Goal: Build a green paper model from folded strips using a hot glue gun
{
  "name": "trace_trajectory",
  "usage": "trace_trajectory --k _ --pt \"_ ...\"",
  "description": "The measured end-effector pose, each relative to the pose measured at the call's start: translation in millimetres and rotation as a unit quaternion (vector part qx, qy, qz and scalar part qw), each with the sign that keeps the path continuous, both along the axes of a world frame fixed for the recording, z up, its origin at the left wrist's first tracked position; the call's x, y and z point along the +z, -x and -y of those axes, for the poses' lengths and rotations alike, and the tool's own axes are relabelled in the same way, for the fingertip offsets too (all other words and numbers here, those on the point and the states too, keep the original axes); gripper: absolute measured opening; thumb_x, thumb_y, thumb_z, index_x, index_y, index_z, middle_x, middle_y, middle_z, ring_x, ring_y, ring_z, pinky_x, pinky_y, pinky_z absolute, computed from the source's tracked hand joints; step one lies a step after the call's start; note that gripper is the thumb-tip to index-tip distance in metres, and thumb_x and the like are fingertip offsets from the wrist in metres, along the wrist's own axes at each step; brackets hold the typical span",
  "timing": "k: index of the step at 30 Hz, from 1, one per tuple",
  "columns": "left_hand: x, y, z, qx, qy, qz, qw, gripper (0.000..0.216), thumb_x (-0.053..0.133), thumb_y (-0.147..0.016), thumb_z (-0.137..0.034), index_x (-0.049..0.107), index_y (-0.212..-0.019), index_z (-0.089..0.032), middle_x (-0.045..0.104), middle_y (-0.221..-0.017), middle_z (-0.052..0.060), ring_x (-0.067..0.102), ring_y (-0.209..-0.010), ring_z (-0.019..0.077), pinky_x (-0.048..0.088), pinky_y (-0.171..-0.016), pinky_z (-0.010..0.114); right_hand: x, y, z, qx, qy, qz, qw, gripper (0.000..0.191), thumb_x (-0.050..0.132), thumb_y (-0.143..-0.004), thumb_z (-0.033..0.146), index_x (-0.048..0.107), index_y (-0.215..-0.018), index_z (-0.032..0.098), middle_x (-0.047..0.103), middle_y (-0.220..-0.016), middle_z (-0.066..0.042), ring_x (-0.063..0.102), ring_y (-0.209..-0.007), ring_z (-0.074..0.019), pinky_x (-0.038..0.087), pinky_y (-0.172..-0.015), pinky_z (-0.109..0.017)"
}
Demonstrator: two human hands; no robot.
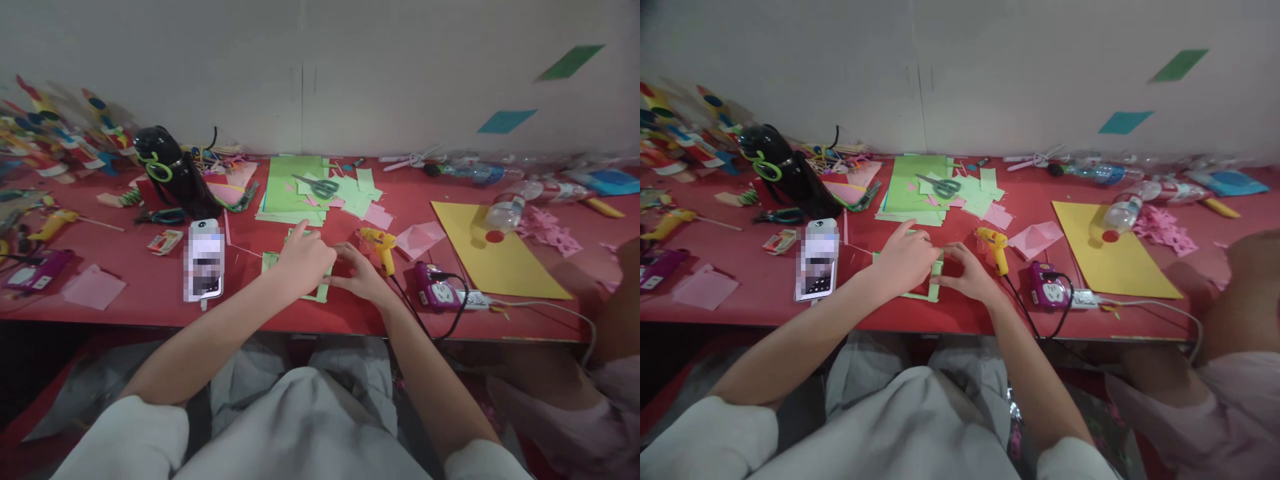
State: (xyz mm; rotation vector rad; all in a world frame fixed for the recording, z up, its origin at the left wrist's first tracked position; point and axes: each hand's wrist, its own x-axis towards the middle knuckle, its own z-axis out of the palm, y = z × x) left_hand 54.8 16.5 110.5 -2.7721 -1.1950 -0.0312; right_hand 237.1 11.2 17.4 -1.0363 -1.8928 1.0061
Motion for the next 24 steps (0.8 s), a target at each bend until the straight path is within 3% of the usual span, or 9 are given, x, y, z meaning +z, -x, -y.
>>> trace_trajectory --k 8,15,21,24 --pt "2.1 2.5 -0.5 0.003 0.021 -0.01 1.0 0.009 0.066 -0.078 -0.013 0.073 -0.078 -0.017 0.074 -0.076 0.007 0.066 -0.101 0.0235 0.028 -0.115 0.048 0.7 2.8 5.7 -0.008 -0.033 -0.004 0.999 0.046 0.078 -0.079 0.046 0.065 -0.116 0.023 0.067 -0.117 -0.009 0.065 -0.109 -0.0262 0.051 -0.099 -0.042" --pt "0.3 3.8 -1.7 0.0 -0.012 0.002 1.0 0.009 0.062 -0.08 -0.014 0.07 -0.08 -0.018 0.075 -0.076 0.007 0.068 -0.1 0.0235 0.033 -0.112 0.047 1.6 1.2 9.2 -0.02 -0.079 0.045 0.996 0.04 0.071 -0.086 0.047 0.064 -0.117 0.023 0.069 -0.113 -0.01 0.065 -0.104 -0.0266 0.052 -0.094 -0.043" --pt "2.3 3.0 -0.4 0.006 -0.019 0.007 1.0 0.024 0.064 -0.08 -0.014 0.065 -0.103 -0.014 0.075 -0.08 0.008 0.069 -0.099 0.0238 0.032 -0.112 0.046 4.0 -0.4 6.8 -0.011 -0.103 0.053 0.993 0.035 0.07 -0.087 0.047 0.069 -0.112 0.024 0.069 -0.113 -0.01 0.065 -0.106 -0.0271 0.053 -0.094 -0.044" --pt "2.3 3.2 0.2 -0.004 -0.019 0.005 1.0 0.02 0.064 -0.08 -0.014 0.065 -0.1 -0.017 0.075 -0.08 0.006 0.069 -0.099 0.023 0.03 -0.114 0.048 6.6 -0.7 5.7 -0.002 -0.107 0.064 0.992 0.036 0.068 -0.088 0.048 0.069 -0.115 0.025 0.068 -0.116 -0.01 0.064 -0.11 -0.0284 0.052 -0.096 -0.046"
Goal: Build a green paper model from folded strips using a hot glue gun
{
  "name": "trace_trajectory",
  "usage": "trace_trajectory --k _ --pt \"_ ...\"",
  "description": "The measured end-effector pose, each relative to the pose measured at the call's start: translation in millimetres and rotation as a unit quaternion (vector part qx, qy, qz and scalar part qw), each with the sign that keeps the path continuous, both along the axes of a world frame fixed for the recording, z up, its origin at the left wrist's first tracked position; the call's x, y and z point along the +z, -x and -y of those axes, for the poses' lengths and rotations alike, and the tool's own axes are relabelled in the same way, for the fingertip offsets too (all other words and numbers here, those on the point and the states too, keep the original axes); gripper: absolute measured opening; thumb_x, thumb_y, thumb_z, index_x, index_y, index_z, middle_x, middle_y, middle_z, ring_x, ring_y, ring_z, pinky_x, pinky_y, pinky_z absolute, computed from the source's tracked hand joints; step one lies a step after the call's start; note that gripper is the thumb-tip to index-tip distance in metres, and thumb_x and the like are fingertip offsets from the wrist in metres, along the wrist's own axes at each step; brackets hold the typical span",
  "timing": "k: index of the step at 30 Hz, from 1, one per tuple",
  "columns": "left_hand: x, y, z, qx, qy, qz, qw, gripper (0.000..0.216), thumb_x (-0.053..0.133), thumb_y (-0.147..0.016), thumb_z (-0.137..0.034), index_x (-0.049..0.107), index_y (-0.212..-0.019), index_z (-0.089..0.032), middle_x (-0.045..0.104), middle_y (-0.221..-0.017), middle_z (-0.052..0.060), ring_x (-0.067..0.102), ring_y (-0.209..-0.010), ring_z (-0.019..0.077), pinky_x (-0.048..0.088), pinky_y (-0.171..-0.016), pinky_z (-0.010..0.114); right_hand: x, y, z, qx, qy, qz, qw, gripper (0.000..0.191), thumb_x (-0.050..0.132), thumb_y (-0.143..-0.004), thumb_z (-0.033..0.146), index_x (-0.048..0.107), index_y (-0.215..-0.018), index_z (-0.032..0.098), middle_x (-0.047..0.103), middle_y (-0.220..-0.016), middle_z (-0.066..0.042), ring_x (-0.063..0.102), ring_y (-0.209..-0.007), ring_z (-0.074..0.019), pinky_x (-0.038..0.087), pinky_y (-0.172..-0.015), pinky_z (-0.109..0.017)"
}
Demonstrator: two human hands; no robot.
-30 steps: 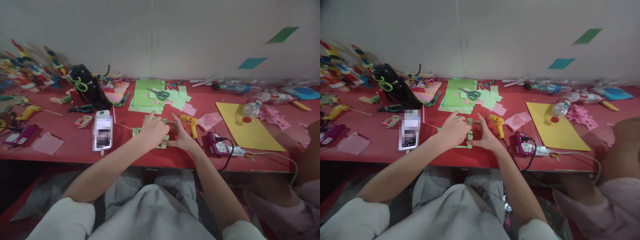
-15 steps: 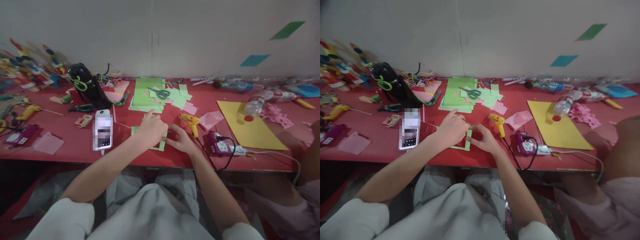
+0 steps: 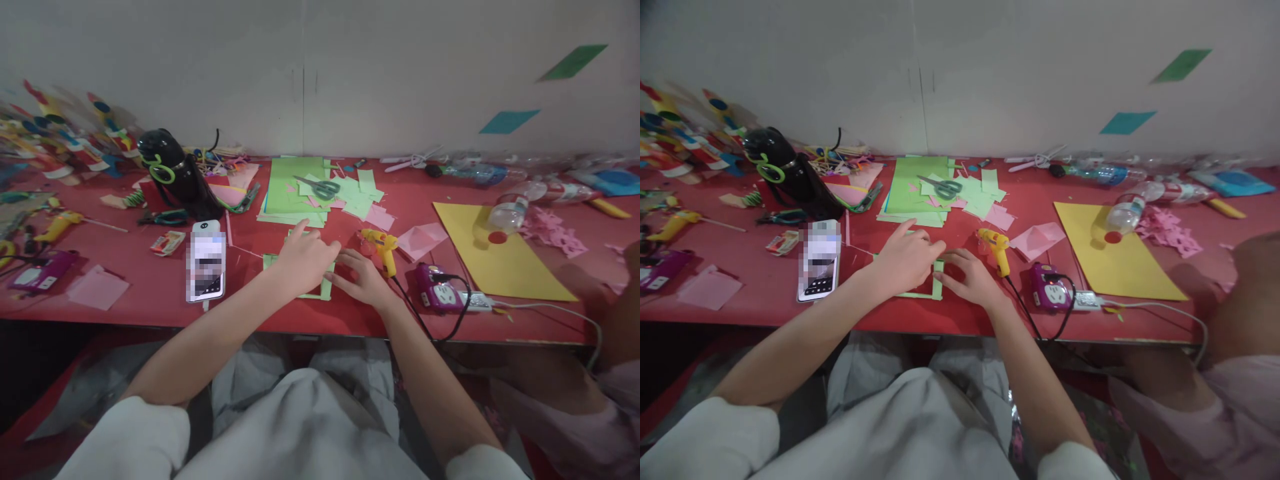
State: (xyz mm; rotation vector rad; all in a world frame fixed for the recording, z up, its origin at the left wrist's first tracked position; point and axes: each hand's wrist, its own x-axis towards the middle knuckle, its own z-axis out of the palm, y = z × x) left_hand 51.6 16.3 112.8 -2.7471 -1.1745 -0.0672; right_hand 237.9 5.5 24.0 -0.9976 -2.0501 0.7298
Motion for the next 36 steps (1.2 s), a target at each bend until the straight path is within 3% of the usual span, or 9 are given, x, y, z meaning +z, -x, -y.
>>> trace_trajectory --k 4,14,27,31,33,36 --pt "-1.3 0.3 -0.7 -0.011 0.012 -0.005 1.0 0.009 0.063 -0.079 -0.014 0.068 -0.085 -0.019 0.075 -0.077 0.004 0.068 -0.1 0.0226 0.027 -0.116 0.05 4.7 1.9 2.0 -0.006 0.001 0.021 1.0 0.04 0.068 -0.087 0.049 0.067 -0.118 0.025 0.066 -0.119 -0.012 0.063 -0.111 -0.0302 0.051 -0.098 -0.048" --pt "-3.1 0.5 -1.8 -0.01 0.022 0.006 1.0 0.006 0.065 -0.079 -0.015 0.069 -0.081 -0.018 0.075 -0.078 0.004 0.068 -0.097 0.0223 0.025 -0.117 0.05 -7.2 16.5 16.1 -0.085 0.019 -0.081 0.993 0.026 0.066 -0.091 0.043 0.066 -0.11 0.025 0.071 -0.112 -0.009 0.067 -0.104 -0.0253 0.054 -0.094 -0.043" --pt "-3.3 4.9 -4.1 -0.018 0.031 0.031 0.999 0.011 0.061 -0.081 -0.014 0.069 -0.087 -0.018 0.074 -0.08 0.004 0.067 -0.097 0.0208 0.026 -0.117 0.049 -6.5 12.2 12.5 -0.059 0.034 -0.072 0.995 0.028 0.065 -0.092 0.043 0.067 -0.115 0.028 0.07 -0.115 -0.007 0.065 -0.11 -0.0266 0.051 -0.099 -0.045" --pt "-0.7 5.6 -3.7 -0.015 0.032 0.034 0.999 0.012 0.061 -0.082 -0.014 0.069 -0.09 -0.019 0.074 -0.082 0.004 0.067 -0.099 0.0211 0.027 -0.117 0.049 -3.1 10.5 15.4 -0.053 0.047 -0.084 0.994 0.039 0.069 -0.088 0.045 0.062 -0.123 0.027 0.068 -0.121 -0.008 0.063 -0.112 -0.0267 0.051 -0.099 -0.044" --pt "-0.2 5.9 -3.4 -0.009 0.025 0.035 0.999 0.015 0.06 -0.082 -0.012 0.068 -0.093 -0.018 0.074 -0.081 0.005 0.067 -0.099 0.0216 0.029 -0.115 0.048 -3.6 7.6 22.0 -0.085 0.044 -0.096 0.991 0.044 0.072 -0.086 0.045 0.061 -0.124 0.026 0.067 -0.122 -0.009 0.064 -0.108 -0.0255 0.053 -0.095 -0.041" --pt "-1.5 6.7 -3.5 -0.003 0.011 0.034 0.999 0.017 0.057 -0.081 -0.008 0.066 -0.093 -0.017 0.073 -0.077 0.005 0.068 -0.094 0.0218 0.03 -0.113 0.048 -9.5 -2.1 35.1 -0.246 0.02 -0.111 0.963 0.029 0.07 -0.086 0.049 0.065 -0.095 0.022 0.068 -0.087 -0.005 0.062 -0.076 -0.0197 0.053 -0.073 -0.035"
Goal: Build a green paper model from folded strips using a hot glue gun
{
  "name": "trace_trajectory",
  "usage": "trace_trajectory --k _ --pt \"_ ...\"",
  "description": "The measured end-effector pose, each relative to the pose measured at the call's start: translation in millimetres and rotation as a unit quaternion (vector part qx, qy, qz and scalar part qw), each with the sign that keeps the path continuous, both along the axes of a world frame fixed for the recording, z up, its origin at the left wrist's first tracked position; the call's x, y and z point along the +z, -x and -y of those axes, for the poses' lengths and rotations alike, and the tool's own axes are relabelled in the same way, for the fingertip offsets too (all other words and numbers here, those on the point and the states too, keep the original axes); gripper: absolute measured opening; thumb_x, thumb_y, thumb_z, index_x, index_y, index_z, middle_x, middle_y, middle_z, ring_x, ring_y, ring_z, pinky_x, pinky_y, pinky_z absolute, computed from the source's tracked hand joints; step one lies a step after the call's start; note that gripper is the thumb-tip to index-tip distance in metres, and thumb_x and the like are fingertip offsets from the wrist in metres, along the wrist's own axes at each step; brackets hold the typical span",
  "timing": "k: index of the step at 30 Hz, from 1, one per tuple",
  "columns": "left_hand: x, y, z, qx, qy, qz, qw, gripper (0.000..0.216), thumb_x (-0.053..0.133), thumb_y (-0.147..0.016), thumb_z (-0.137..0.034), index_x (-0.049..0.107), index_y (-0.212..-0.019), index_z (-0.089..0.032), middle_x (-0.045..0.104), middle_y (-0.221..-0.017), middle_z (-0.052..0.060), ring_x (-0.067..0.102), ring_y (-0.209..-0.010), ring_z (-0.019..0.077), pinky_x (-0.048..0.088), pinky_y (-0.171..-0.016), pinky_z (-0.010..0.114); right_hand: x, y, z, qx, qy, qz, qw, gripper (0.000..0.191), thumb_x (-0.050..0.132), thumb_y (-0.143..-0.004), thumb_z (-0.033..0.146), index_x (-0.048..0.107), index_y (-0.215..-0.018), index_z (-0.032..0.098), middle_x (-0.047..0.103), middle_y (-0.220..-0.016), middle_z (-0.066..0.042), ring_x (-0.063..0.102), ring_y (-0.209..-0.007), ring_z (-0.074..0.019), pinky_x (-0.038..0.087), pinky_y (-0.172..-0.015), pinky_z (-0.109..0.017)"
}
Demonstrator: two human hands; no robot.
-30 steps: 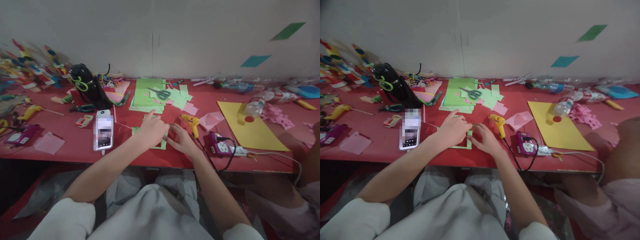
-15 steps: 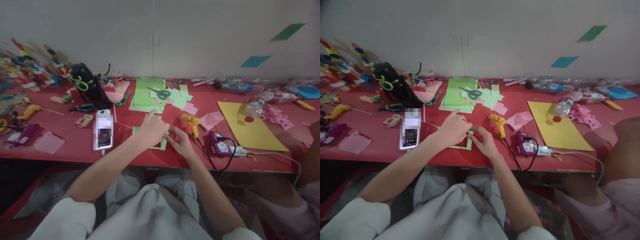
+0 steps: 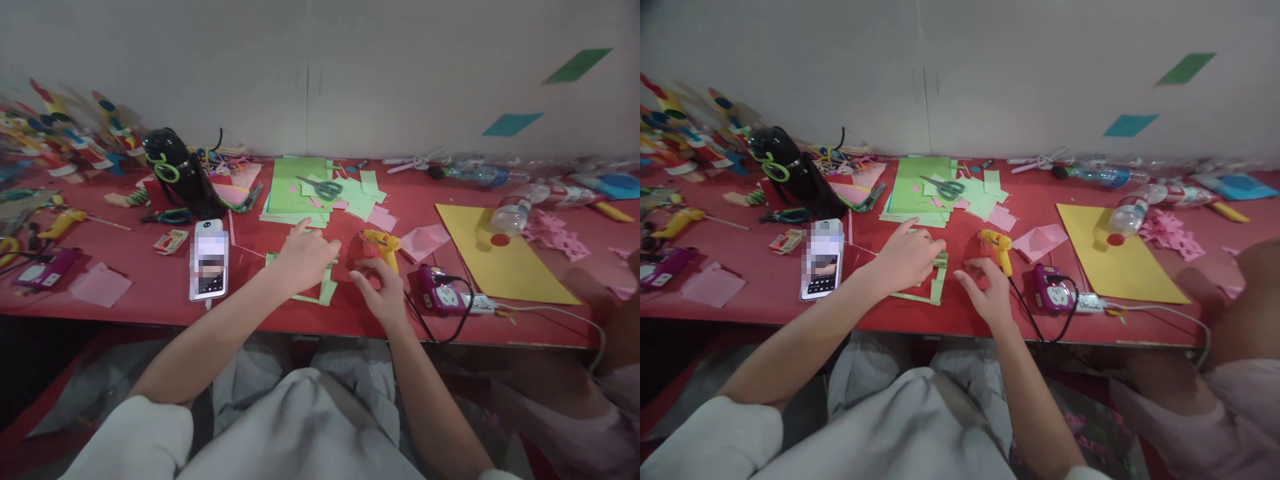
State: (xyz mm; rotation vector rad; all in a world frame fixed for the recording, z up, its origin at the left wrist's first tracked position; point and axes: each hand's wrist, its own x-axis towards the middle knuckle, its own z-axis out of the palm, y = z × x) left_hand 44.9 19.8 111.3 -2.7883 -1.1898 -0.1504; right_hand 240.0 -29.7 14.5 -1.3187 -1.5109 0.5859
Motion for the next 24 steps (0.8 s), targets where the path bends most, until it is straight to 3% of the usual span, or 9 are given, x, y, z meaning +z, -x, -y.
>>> trace_trajectory --k 3,5,8,12,18,20,24 --pt "-2.5 1.1 -0.5 -0.003 -0.002 -0.003 1.0 0.018 0.056 -0.08 -0.006 0.064 -0.091 -0.017 0.072 -0.074 0.005 0.068 -0.091 0.0217 0.031 -0.113 0.049 -7.3 -18.6 4.5 -0.209 -0.008 0.006 0.978 0.036 0.07 -0.083 0.056 0.057 -0.081 0.022 0.055 -0.071 -0.001 0.051 -0.062 -0.0165 0.047 -0.063 -0.034" --pt "-3.3 1.5 -0.7 -0.005 0.0 -0.007 1.0 0.018 0.056 -0.08 -0.006 0.064 -0.091 -0.017 0.072 -0.074 0.005 0.068 -0.092 0.0224 0.031 -0.113 0.049 -8.5 -33.9 -2.9 -0.25 -0.015 0.071 0.965 0.044 0.07 -0.079 0.06 0.058 -0.092 0.02 0.059 -0.086 -0.006 0.055 -0.075 -0.0207 0.048 -0.072 -0.038" --pt "-2.4 1.0 -0.8 -0.002 0.002 -0.011 1.0 0.017 0.056 -0.08 -0.007 0.064 -0.092 -0.017 0.072 -0.076 0.006 0.068 -0.094 0.0231 0.031 -0.113 0.049 -3.8 -52.2 -25.9 -0.213 0.032 0.205 0.955 0.049 0.067 -0.077 0.061 0.063 -0.096 0.016 0.062 -0.097 -0.013 0.056 -0.093 -0.0285 0.047 -0.084 -0.044" --pt "-1.5 -0.6 -1.5 0.006 0.012 -0.015 1.0 0.018 0.056 -0.08 -0.007 0.064 -0.094 -0.016 0.072 -0.077 0.006 0.069 -0.094 0.0232 0.032 -0.113 0.049 3.6 -55.6 -49.9 -0.164 0.194 0.219 0.942 0.033 0.068 -0.072 0.048 0.062 -0.079 0.016 0.059 -0.069 -0.005 0.053 -0.067 -0.0208 0.045 -0.065 -0.035" --pt "-3.8 0.2 -3.3 0.004 0.015 -0.01 1.0 0.017 0.057 -0.08 -0.008 0.064 -0.094 -0.015 0.071 -0.076 0.006 0.069 -0.093 0.0231 0.03 -0.114 0.049 1.7 -42.6 -28.7 -0.062 0.137 -0.033 0.988 0.025 0.063 -0.075 0.041 0.064 -0.086 0.018 0.061 -0.07 -0.001 0.052 -0.059 -0.0151 0.043 -0.054 -0.028" --pt "-3.0 0.4 -3.8 0.01 0.022 -0.013 1.0 0.017 0.058 -0.08 -0.007 0.064 -0.094 -0.015 0.072 -0.076 0.006 0.069 -0.094 0.0231 0.028 -0.115 0.048 4.0 -42.7 -16.5 -0.004 0.12 -0.049 0.992 0.022 0.064 -0.078 0.041 0.063 -0.084 0.02 0.064 -0.075 -0.002 0.058 -0.065 -0.0168 0.047 -0.059 -0.029" --pt "0.0 0.3 -4.5 0.015 0.033 -0.019 0.999 0.017 0.057 -0.081 -0.008 0.064 -0.095 -0.015 0.072 -0.079 0.006 0.069 -0.095 0.0232 0.028 -0.115 0.048 17.7 -44.6 1.6 0.121 0.114 0.019 0.986 0.017 0.069 -0.08 0.037 0.061 -0.083 0.021 0.066 -0.078 -0.004 0.061 -0.069 -0.018 0.05 -0.063 -0.03"
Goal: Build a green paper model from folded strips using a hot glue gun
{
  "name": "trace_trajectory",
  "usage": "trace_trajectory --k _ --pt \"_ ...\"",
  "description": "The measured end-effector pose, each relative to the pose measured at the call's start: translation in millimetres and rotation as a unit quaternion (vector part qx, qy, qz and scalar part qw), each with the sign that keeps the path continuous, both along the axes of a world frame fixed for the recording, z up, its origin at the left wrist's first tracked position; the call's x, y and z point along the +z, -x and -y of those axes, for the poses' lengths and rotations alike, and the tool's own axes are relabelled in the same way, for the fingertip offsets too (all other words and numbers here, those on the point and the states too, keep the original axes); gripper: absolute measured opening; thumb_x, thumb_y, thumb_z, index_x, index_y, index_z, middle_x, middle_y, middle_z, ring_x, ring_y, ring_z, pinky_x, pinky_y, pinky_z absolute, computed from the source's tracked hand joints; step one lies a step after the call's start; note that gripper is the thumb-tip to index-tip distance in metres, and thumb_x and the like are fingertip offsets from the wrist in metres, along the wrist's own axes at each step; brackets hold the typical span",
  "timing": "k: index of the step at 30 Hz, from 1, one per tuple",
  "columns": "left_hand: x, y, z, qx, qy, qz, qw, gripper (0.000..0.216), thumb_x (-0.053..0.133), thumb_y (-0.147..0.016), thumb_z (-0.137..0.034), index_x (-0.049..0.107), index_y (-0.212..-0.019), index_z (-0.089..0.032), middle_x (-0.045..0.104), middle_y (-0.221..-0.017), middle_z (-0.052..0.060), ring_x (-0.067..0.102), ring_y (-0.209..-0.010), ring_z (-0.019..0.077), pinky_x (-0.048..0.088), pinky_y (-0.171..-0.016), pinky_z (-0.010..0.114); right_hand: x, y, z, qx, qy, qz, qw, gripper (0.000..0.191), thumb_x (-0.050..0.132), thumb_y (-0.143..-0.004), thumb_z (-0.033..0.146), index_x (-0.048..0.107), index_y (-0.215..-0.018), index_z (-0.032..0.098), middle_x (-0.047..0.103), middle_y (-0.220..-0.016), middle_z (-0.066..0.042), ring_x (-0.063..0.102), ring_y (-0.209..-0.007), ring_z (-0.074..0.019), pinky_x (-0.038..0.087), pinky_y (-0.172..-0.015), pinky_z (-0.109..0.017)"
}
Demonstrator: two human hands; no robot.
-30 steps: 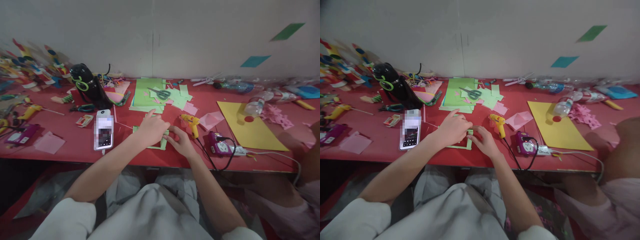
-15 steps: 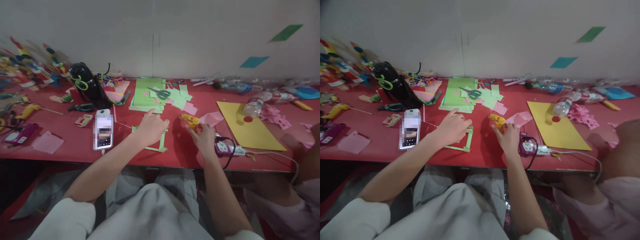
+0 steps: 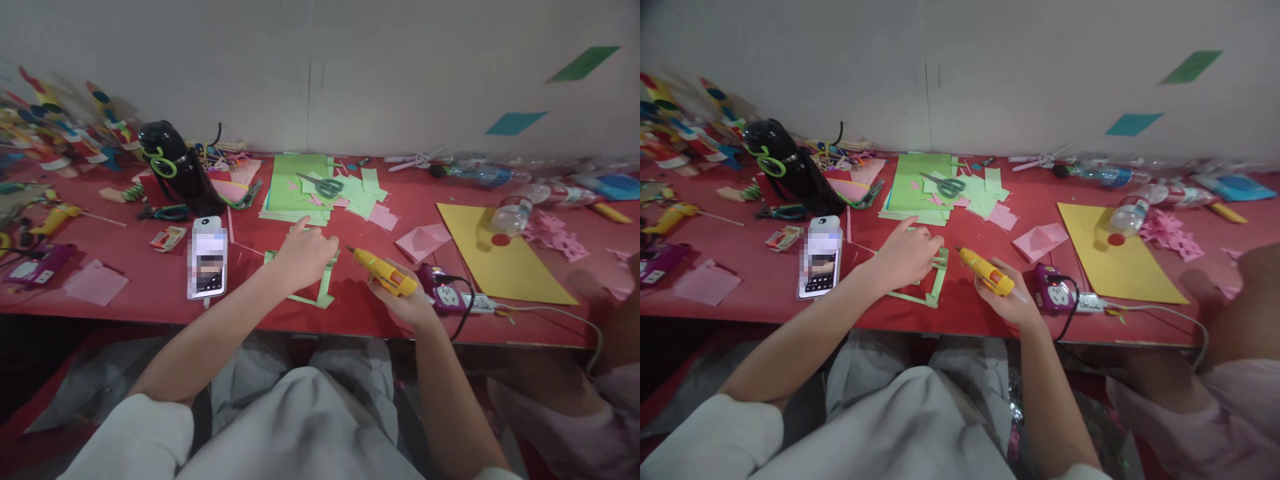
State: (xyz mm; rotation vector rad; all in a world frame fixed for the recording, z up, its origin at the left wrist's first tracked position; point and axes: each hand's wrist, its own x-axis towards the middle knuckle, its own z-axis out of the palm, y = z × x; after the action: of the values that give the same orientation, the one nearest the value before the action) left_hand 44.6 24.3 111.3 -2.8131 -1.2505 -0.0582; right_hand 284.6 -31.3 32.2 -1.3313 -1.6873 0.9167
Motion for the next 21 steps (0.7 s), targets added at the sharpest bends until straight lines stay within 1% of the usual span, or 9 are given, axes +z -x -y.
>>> trace_trajectory --k 2,4,8,12,16,21 --pt "0.9 0.1 0.0 0.001 0.003 -0.002 1.0 0.017 0.057 -0.082 -0.009 0.064 -0.096 -0.015 0.073 -0.08 0.007 0.069 -0.094 0.0231 0.029 -0.115 0.048 6.9 1.1 4.8 0.027 -0.015 0.039 0.999 0.017 0.069 -0.081 0.035 0.06 -0.079 0.021 0.064 -0.074 -0.003 0.059 -0.065 -0.0173 0.049 -0.061 -0.029" --pt "1.4 0.1 0.2 0.0 0.004 -0.003 1.0 0.018 0.056 -0.082 -0.009 0.065 -0.097 -0.014 0.073 -0.081 0.007 0.069 -0.095 0.0232 0.03 -0.115 0.048 10.6 3.5 6.7 0.054 -0.034 0.074 0.995 0.018 0.067 -0.084 0.033 0.059 -0.074 0.021 0.062 -0.072 -0.003 0.057 -0.064 -0.0165 0.048 -0.062 -0.03" --pt "2.4 -0.8 0.7 0.003 0.009 -0.005 1.0 0.019 0.056 -0.082 -0.009 0.065 -0.098 -0.013 0.073 -0.081 0.008 0.069 -0.095 0.0233 0.031 -0.115 0.048 8.4 8.5 4.4 0.082 -0.05 0.094 0.991 0.022 0.062 -0.088 0.031 0.055 -0.07 0.02 0.055 -0.07 -0.001 0.054 -0.062 -0.0145 0.044 -0.06 -0.028" --pt "3.5 -2.0 1.0 0.002 0.014 -0.008 1.0 0.018 0.057 -0.082 -0.009 0.064 -0.097 -0.014 0.073 -0.082 0.007 0.069 -0.094 0.0224 0.031 -0.114 0.047 5.0 10.8 1.5 0.068 -0.051 0.085 0.993 0.024 0.063 -0.087 0.034 0.055 -0.069 0.02 0.054 -0.069 -0.001 0.052 -0.061 -0.0139 0.041 -0.057 -0.027" --pt "2.7 -2.2 0.7 0.003 0.013 -0.006 1.0 0.017 0.058 -0.082 -0.01 0.065 -0.097 -0.014 0.073 -0.082 0.008 0.069 -0.095 0.0228 0.031 -0.114 0.047 6.1 11.1 1.4 0.061 -0.045 0.085 0.994 0.025 0.064 -0.087 0.037 0.056 -0.07 0.02 0.052 -0.067 0.0 0.051 -0.059 -0.0139 0.04 -0.055 -0.027" --pt "2.2 -1.8 0.1 0.002 0.012 -0.003 1.0 0.016 0.059 -0.082 -0.01 0.064 -0.097 -0.014 0.073 -0.081 0.007 0.069 -0.094 0.0229 0.032 -0.114 0.047 7.3 11.4 1.7 0.063 -0.05 0.088 0.993 0.021 0.063 -0.087 0.035 0.059 -0.074 0.019 0.056 -0.07 -0.001 0.053 -0.06 -0.0137 0.042 -0.057 -0.027"
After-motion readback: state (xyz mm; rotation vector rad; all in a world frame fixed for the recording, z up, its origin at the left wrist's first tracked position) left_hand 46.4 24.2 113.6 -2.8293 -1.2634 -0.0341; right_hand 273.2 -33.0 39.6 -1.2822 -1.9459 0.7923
